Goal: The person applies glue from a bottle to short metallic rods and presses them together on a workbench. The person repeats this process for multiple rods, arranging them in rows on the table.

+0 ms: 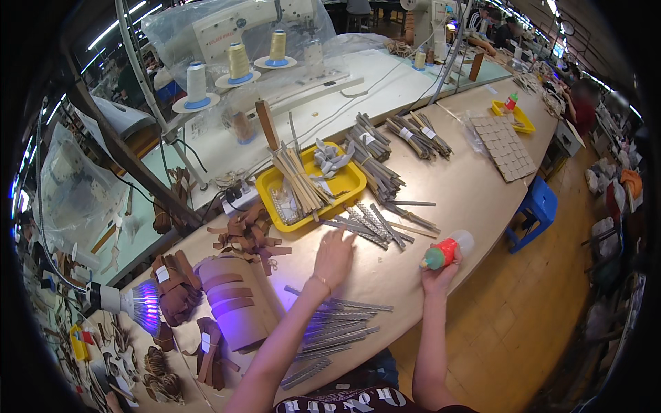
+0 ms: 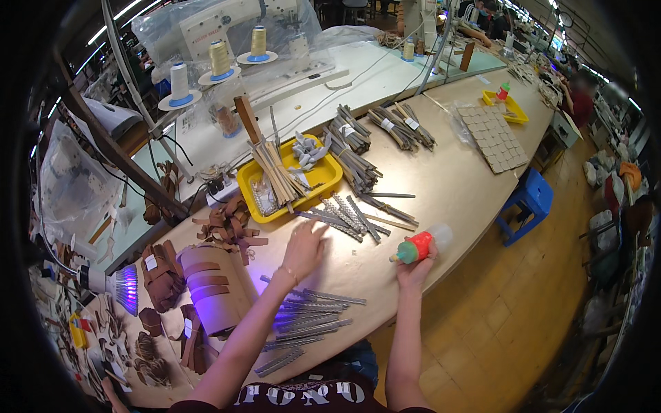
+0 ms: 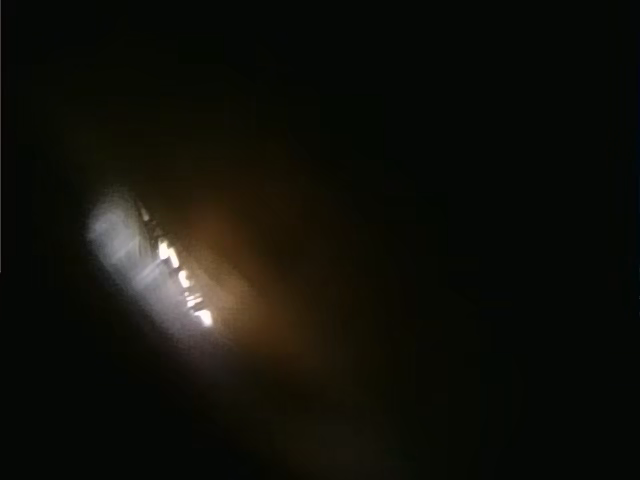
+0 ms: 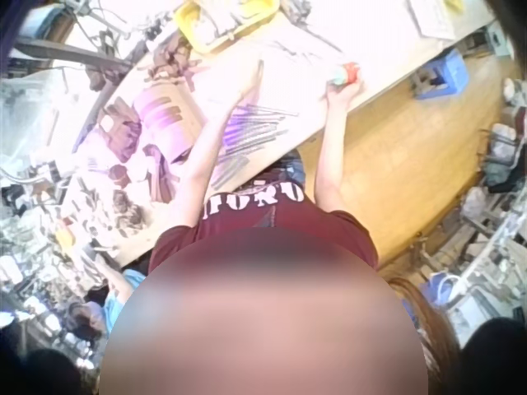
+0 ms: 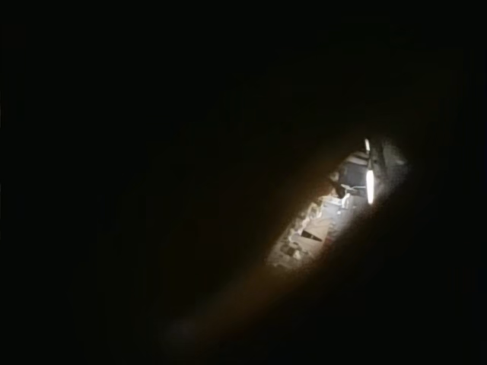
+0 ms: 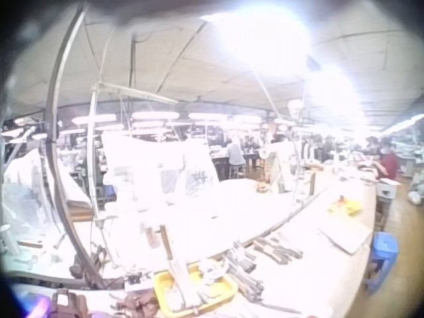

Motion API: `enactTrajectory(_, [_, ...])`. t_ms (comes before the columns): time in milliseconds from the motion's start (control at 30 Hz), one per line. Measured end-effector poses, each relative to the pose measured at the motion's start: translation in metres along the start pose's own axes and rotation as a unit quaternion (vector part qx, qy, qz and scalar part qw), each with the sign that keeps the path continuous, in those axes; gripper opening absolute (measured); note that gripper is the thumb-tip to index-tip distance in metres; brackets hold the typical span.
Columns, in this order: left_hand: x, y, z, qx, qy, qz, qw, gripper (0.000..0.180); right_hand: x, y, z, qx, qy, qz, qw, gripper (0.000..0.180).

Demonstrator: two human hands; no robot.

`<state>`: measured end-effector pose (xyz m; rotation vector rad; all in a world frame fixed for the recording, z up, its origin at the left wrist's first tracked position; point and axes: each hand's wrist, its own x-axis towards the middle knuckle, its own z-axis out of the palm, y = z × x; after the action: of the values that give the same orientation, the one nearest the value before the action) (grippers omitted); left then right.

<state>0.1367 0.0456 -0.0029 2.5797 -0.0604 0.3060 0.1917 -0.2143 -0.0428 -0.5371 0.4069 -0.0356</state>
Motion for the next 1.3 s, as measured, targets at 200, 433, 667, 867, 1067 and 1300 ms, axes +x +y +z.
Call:
enactTrajectory(200, [0.046, -0.026, 0.010, 0.175, -0.018, -0.008, 0.984, 0.021, 0.001, 0.000, 0.005, -0.005, 0.034, 0.005, 0.999, 0.044])
enactTrajectory(433, [0.036, -0.028, 0.001, 0.214, 0.055, 0.069, 0.973, 0.018, -0.001, 0.001, 0.006, 0.003, 0.004, 0.012, 1.000, 0.043])
enactTrajectory(667, [-0.023, -0.011, -0.020, 0.173, -0.002, 0.044, 0.984, 0.017, 0.009, 0.004, -0.006, 0.013, -0.020, 0.000, 1.000, 0.044])
enactTrajectory(867, [-0.068, 0.011, -0.028, 0.101, 0.028, -0.002, 0.994, 0.035, 0.008, 0.002, -0.002, 0.006, -0.049, -0.003, 0.999, 0.043])
enactTrajectory(1067, [-0.126, 0.017, -0.101, 0.058, 0.074, -0.066, 0.993, 0.034, 0.006, 0.000, 0.003, 0.005, -0.066, 0.001, 0.998, 0.041])
enactTrajectory(1300, [-0.186, -0.003, -0.147, 0.189, 0.149, -0.133, 0.962, 0.035, 0.014, -0.001, -0.003, -0.009, -0.108, -0.009, 0.994, 0.046])
